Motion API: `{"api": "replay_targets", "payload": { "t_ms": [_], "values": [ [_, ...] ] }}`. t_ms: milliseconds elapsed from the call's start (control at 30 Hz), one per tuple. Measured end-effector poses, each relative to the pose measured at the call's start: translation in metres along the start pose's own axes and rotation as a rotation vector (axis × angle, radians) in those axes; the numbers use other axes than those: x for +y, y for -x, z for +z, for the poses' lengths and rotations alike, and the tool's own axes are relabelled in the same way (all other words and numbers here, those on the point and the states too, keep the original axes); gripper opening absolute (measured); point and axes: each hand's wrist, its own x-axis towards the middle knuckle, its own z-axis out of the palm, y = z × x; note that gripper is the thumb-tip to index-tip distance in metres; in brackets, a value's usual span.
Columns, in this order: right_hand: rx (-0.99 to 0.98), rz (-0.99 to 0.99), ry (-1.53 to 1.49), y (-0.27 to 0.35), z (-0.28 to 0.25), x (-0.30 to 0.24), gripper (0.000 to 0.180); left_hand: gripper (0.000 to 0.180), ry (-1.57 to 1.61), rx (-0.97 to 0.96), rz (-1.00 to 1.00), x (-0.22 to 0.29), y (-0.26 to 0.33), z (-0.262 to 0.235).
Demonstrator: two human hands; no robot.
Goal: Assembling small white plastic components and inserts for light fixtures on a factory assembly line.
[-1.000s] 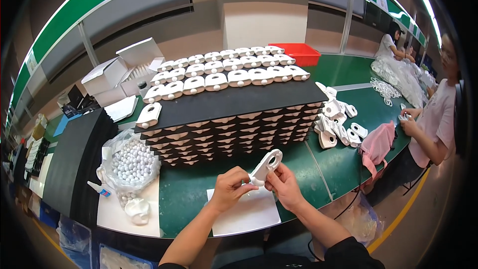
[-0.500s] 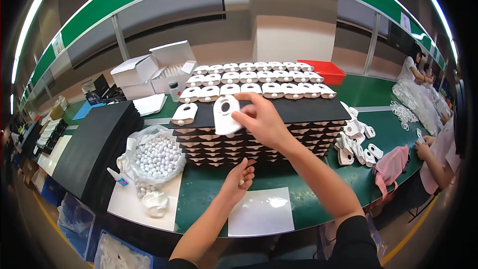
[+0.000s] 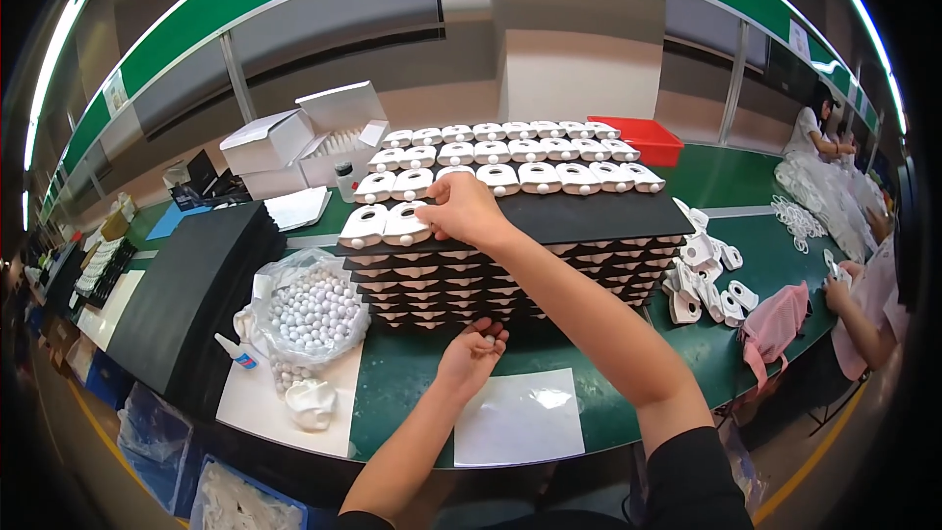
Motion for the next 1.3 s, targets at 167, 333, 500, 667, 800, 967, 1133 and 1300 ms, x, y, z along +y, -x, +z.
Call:
{"api": "replay_targets", "payload": {
  "t_ms": [167,333,500,667,800,967,1133,1300],
  "values": [
    [0.229,-0.396,0.087,0.036,-0.008,0.011,0.027,0.033,-0.124,-0.069,0.007,-0.008,-0.010,-0.003],
    [0.362,-0.838,0.193,0.122,-0.026,0.020,0.023,0.017,-0.300,-0.175,0.006,-0.005,-0.009,-0.005],
    [0.566,-0.741,0.430,0.191,-0.073,0.096,0.022,0.025,-0.367,-0.028,-0.022,-0.006,0.002,0.006],
    [0.767,-0.136,0.395,0.241,-0.135,0.171,0.027,0.027,-0.333,-0.124,-0.058,-0.008,0.003,0.007],
    [0.656,-0.010,0.835,0.269,-0.155,0.191,0.051,0.022,-0.369,-0.204,-0.033,-0.009,0.004,0.008],
    [0.544,0.006,0.865,0.284,-0.145,0.194,0.057,0.025,-0.374,-0.170,-0.005,-0.012,0.006,0.015],
    [0.517,0.073,0.708,0.297,-0.129,0.180,0.020,0.026,-0.390,-0.223,0.013,-0.011,0.008,0.011],
    [0.533,0.073,0.601,0.310,-0.131,0.171,0.018,0.025,-0.432,-0.272,-0.026,-0.014,0.010,0.015]
  ]
}}
